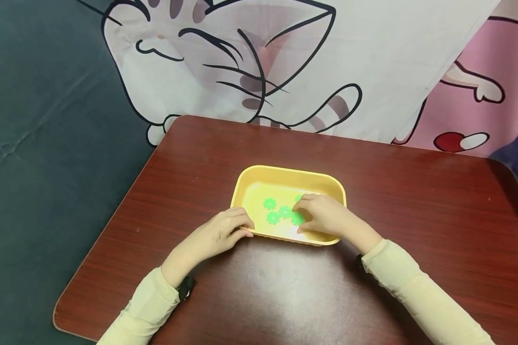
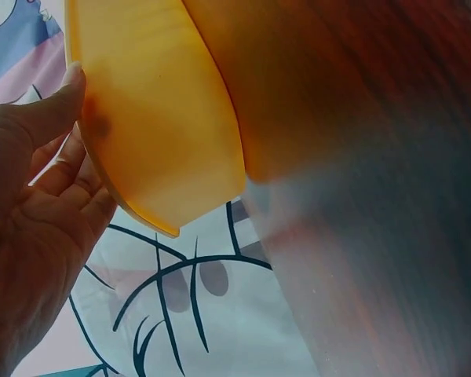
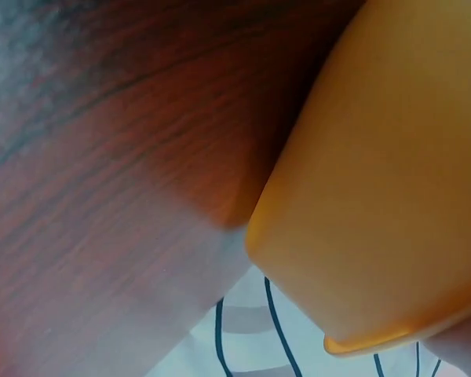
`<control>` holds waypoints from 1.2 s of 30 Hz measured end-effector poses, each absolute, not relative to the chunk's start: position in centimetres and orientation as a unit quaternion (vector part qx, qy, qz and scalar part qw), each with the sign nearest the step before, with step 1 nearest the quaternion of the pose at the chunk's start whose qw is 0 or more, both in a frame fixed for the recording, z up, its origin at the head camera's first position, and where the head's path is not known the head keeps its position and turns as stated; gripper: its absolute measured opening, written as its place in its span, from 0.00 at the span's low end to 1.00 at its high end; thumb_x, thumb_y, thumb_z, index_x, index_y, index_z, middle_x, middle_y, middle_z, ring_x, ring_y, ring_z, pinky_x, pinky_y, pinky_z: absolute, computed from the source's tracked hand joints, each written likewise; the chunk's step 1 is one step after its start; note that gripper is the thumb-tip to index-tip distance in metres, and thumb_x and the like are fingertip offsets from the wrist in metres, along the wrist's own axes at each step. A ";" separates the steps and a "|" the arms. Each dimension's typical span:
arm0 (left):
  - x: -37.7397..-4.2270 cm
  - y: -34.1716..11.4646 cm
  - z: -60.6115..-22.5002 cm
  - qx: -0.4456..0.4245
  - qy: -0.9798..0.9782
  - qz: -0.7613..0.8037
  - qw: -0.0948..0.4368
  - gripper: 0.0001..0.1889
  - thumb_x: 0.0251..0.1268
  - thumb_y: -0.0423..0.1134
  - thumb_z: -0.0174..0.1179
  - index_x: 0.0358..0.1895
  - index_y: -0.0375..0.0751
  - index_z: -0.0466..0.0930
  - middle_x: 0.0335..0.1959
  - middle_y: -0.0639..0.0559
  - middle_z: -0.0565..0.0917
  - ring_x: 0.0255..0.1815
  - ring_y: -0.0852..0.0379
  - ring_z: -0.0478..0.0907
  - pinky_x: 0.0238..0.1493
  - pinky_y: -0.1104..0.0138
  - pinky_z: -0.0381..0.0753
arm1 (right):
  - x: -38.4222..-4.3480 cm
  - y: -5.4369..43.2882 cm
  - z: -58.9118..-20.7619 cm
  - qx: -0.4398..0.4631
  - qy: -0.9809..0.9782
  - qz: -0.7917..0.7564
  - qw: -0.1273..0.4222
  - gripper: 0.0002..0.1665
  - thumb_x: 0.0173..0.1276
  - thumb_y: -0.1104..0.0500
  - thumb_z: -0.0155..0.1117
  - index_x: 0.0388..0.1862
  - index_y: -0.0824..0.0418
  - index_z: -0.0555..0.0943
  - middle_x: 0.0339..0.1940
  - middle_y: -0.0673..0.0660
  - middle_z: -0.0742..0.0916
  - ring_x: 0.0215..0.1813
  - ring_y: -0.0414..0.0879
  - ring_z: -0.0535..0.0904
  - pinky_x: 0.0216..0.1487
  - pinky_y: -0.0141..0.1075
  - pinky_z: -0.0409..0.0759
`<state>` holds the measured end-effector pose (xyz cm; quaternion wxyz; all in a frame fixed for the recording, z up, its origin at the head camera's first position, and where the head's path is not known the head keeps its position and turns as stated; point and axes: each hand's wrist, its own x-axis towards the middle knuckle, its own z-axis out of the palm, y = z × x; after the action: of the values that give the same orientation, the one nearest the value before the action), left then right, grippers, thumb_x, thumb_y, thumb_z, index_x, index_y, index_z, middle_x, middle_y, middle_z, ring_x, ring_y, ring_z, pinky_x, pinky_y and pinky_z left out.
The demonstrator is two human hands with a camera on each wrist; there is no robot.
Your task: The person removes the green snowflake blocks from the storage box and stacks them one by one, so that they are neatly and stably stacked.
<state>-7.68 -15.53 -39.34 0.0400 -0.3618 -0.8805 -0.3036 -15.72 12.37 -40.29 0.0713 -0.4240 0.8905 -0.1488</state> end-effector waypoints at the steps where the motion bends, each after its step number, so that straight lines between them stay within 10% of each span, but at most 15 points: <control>1: -7.7 -15.5 -39.3 -0.360 -0.881 -0.304 0.039 0.03 0.58 0.35 0.64 0.33 0.43 0.79 0.31 0.58 0.76 0.34 0.64 0.72 0.39 0.73 0.74 | -15.8 12.3 -40.3 -0.421 0.891 -0.152 0.078 0.28 0.45 0.47 0.77 0.43 0.60 0.82 0.39 0.50 0.82 0.43 0.45 0.79 0.49 0.41 0.76; 19: -7.7 -15.6 -39.3 -0.352 -0.883 -0.307 0.043 0.03 0.57 0.35 0.65 0.32 0.43 0.80 0.31 0.58 0.77 0.35 0.64 0.72 0.39 0.73 0.74 | -16.1 11.3 -40.0 -0.369 0.893 -0.203 0.163 0.19 0.50 0.59 0.75 0.39 0.61 0.78 0.32 0.50 0.80 0.36 0.43 0.75 0.42 0.36 0.75; 36: -7.6 -15.6 -39.5 -0.347 -0.884 -0.311 0.040 0.03 0.58 0.36 0.64 0.32 0.44 0.80 0.31 0.59 0.77 0.35 0.65 0.72 0.40 0.73 0.74 | -15.3 11.6 -40.6 -0.439 0.882 -0.161 0.061 0.16 0.53 0.57 0.69 0.41 0.60 0.82 0.31 0.47 0.80 0.29 0.37 0.71 0.34 0.33 0.73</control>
<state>-7.61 -15.59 -39.47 0.0396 -0.3468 -0.8841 -0.3106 -15.32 11.61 -40.57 0.0609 -0.4386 0.8820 -0.1612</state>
